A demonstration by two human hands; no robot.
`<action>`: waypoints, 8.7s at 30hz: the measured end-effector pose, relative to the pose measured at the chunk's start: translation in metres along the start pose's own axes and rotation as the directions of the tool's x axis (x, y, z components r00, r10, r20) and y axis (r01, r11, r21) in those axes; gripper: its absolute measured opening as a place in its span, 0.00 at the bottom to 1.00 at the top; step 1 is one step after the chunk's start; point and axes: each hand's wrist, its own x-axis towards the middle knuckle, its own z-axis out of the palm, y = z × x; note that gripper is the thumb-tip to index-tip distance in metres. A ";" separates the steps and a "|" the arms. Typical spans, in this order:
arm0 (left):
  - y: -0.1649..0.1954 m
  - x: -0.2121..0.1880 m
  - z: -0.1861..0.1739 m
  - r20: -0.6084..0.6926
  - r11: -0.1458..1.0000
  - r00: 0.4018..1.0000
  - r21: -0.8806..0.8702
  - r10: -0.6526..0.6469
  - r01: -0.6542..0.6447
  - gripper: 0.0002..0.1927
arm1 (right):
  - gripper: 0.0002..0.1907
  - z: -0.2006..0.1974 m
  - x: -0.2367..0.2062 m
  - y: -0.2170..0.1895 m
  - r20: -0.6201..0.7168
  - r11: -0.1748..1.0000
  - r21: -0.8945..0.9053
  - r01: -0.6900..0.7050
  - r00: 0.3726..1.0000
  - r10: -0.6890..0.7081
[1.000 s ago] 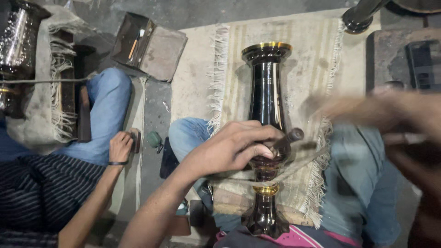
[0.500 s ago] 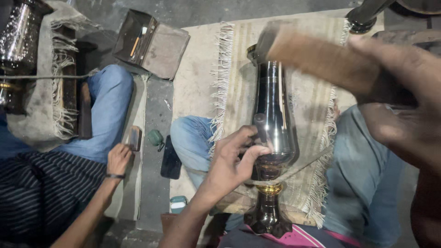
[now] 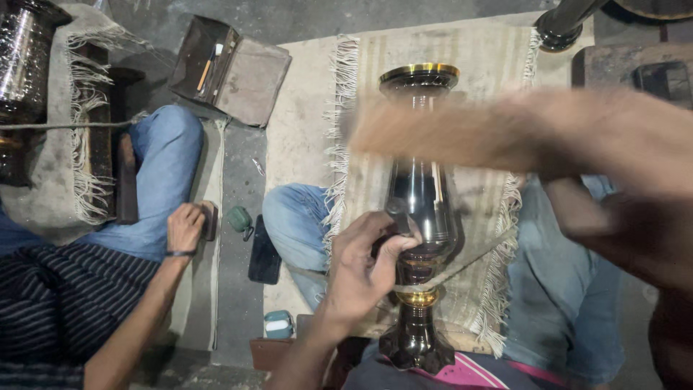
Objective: The person sits on the floor holding a punch against a brass vase and strikes the punch with a wooden mallet, working around the vase's surface to shape and decorate it. The person repositions the punch repeatedly and rotates the vase between hammering sequences.
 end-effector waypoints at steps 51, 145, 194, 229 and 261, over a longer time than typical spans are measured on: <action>0.021 0.017 0.000 0.075 0.991 0.993 0.096 0.090 -0.098 0.14 | 0.30 0.054 -0.099 0.021 -0.065 0.830 0.333 -0.448 0.867 0.494; 0.016 0.002 0.006 -0.043 0.977 0.980 -0.108 -0.192 0.186 0.16 | 0.34 0.012 0.000 -0.005 -0.087 0.885 0.308 -0.348 0.917 0.390; 0.014 -0.021 0.056 -0.417 0.963 0.868 -0.154 -0.268 0.223 0.14 | 0.34 -0.004 0.015 -0.001 -0.117 0.999 0.033 -0.017 0.993 0.021; 0.031 0.038 -0.009 0.412 0.958 0.901 0.178 0.133 -0.223 0.23 | 0.22 0.054 -0.117 0.025 0.050 0.690 0.413 -0.594 0.771 0.634; 0.016 0.036 -0.018 0.311 0.993 0.944 0.014 0.108 -0.118 0.16 | 0.15 0.130 -0.156 0.006 -0.318 0.680 0.529 -0.508 0.624 0.714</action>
